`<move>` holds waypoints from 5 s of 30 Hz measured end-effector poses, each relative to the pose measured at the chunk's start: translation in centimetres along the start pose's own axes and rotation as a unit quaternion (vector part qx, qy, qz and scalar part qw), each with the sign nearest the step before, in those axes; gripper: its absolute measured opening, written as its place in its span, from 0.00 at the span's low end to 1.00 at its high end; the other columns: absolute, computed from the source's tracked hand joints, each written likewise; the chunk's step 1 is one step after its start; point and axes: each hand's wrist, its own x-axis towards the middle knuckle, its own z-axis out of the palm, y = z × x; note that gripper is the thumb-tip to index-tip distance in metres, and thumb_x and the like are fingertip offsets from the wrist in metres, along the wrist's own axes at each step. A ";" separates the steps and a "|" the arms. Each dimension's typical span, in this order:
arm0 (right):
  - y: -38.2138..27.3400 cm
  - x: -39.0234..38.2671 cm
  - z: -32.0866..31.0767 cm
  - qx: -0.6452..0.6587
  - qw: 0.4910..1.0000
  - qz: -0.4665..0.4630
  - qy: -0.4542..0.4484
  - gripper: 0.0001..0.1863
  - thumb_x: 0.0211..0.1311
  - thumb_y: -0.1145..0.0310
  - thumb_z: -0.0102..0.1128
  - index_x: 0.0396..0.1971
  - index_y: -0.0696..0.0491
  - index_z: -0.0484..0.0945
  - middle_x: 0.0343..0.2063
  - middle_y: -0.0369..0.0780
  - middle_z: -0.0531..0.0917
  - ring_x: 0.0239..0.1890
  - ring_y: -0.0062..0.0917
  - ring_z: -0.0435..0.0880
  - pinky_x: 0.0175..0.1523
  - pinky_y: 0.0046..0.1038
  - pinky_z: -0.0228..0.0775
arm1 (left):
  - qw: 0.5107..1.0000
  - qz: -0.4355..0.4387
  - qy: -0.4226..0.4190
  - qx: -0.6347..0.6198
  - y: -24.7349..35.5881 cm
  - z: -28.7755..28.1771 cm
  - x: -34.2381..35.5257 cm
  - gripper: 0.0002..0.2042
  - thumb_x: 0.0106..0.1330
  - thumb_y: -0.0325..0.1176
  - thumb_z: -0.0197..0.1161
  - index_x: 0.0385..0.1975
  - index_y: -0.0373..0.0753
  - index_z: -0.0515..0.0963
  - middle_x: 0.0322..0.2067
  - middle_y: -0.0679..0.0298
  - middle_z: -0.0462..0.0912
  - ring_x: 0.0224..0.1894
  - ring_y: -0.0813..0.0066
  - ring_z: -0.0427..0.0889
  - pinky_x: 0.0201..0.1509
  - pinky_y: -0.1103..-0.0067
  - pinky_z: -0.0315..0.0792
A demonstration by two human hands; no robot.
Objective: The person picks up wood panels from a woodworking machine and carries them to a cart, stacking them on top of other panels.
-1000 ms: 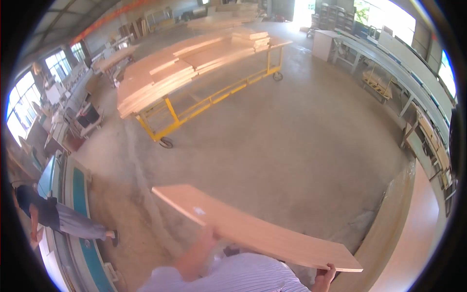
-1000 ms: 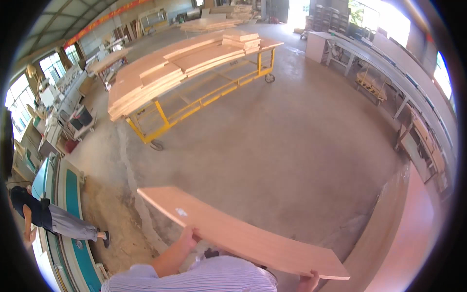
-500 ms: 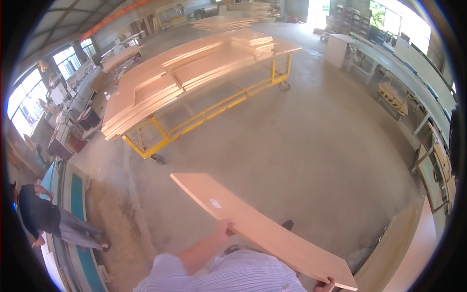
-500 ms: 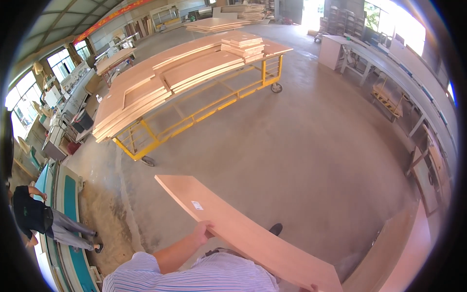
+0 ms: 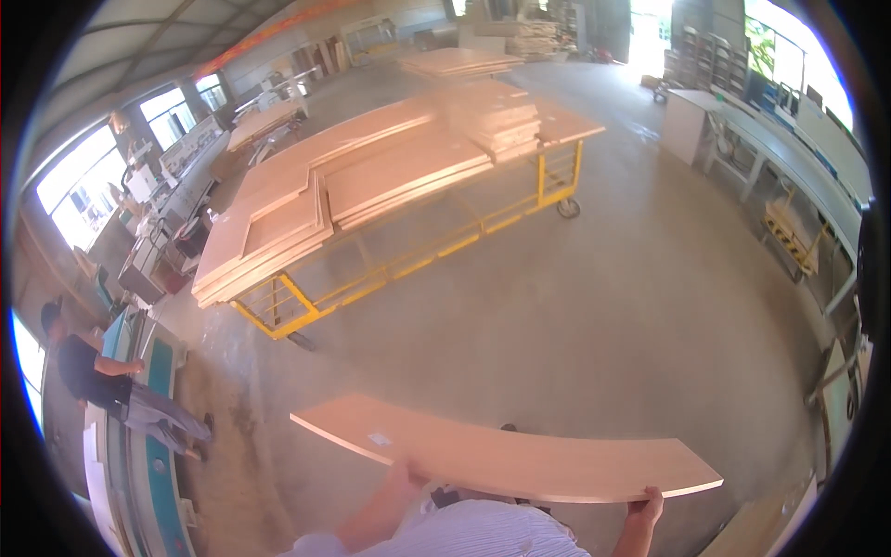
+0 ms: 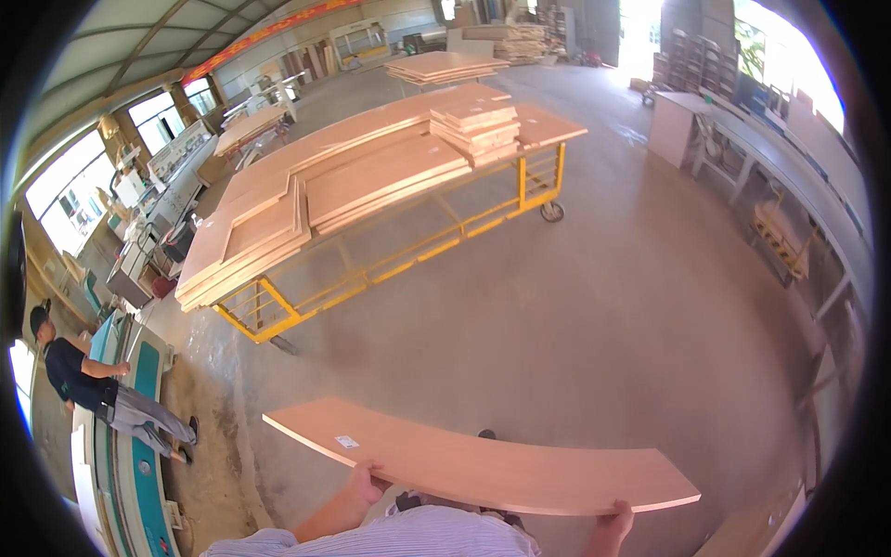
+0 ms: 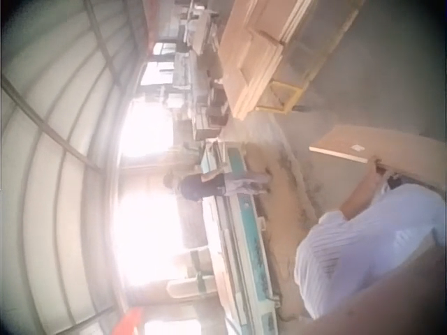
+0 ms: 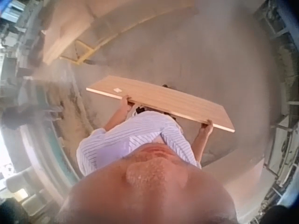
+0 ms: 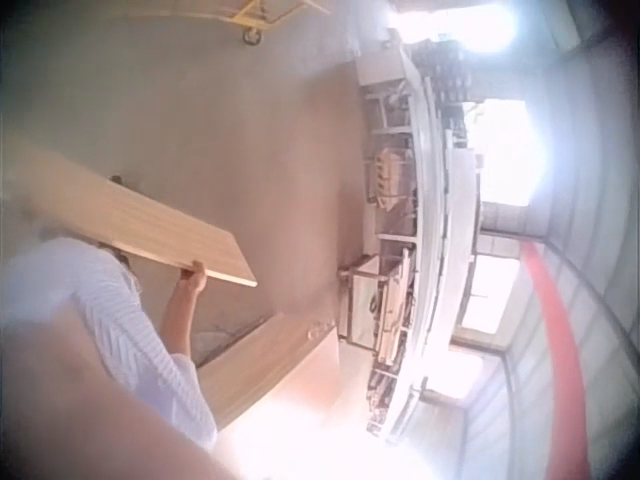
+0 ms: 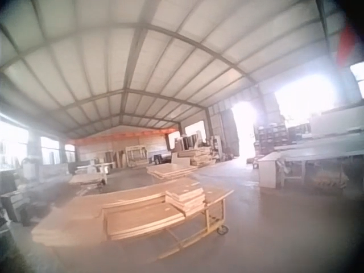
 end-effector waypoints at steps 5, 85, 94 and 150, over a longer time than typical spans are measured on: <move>-3.8 6.6 9.6 -0.035 0.992 -0.042 -0.111 0.31 0.47 0.67 0.52 0.56 0.55 0.66 0.47 0.39 0.76 0.52 0.31 0.75 0.53 0.34 0.73 | 0.996 -0.037 0.078 -0.013 0.0 12.8 7.5 0.21 0.50 0.27 0.53 0.48 0.36 0.69 0.45 0.55 0.76 0.50 0.57 0.76 0.54 0.61 0.71; 1.8 27.5 106.7 0.045 0.726 0.167 -0.665 0.27 0.57 0.68 0.55 0.56 0.62 0.65 0.53 0.43 0.75 0.55 0.31 0.73 0.59 0.34 0.66 | 0.847 0.490 0.073 -0.192 43.5 38.0 36.5 0.25 0.48 0.28 0.58 0.51 0.36 0.69 0.44 0.60 0.77 0.45 0.64 0.77 0.48 0.67 0.73; 11.8 28.4 119.8 0.048 0.748 0.134 -0.648 0.31 0.57 0.66 0.57 0.59 0.63 0.62 0.57 0.45 0.70 0.59 0.33 0.68 0.62 0.38 0.60 | 0.833 0.505 -0.046 -0.221 59.4 39.7 43.7 0.12 0.56 0.25 0.59 0.42 0.35 0.75 0.41 0.60 0.79 0.45 0.67 0.77 0.49 0.71 0.71; 38.8 31.6 172.2 -0.015 0.843 0.127 -0.523 0.22 0.50 0.80 0.58 0.48 0.54 0.70 0.46 0.37 0.77 0.51 0.27 0.74 0.56 0.31 0.67 | 0.919 0.353 0.014 -0.177 110.9 44.5 85.9 0.05 0.56 0.24 0.55 0.32 0.37 0.71 0.30 0.65 0.76 0.33 0.72 0.76 0.33 0.79 0.72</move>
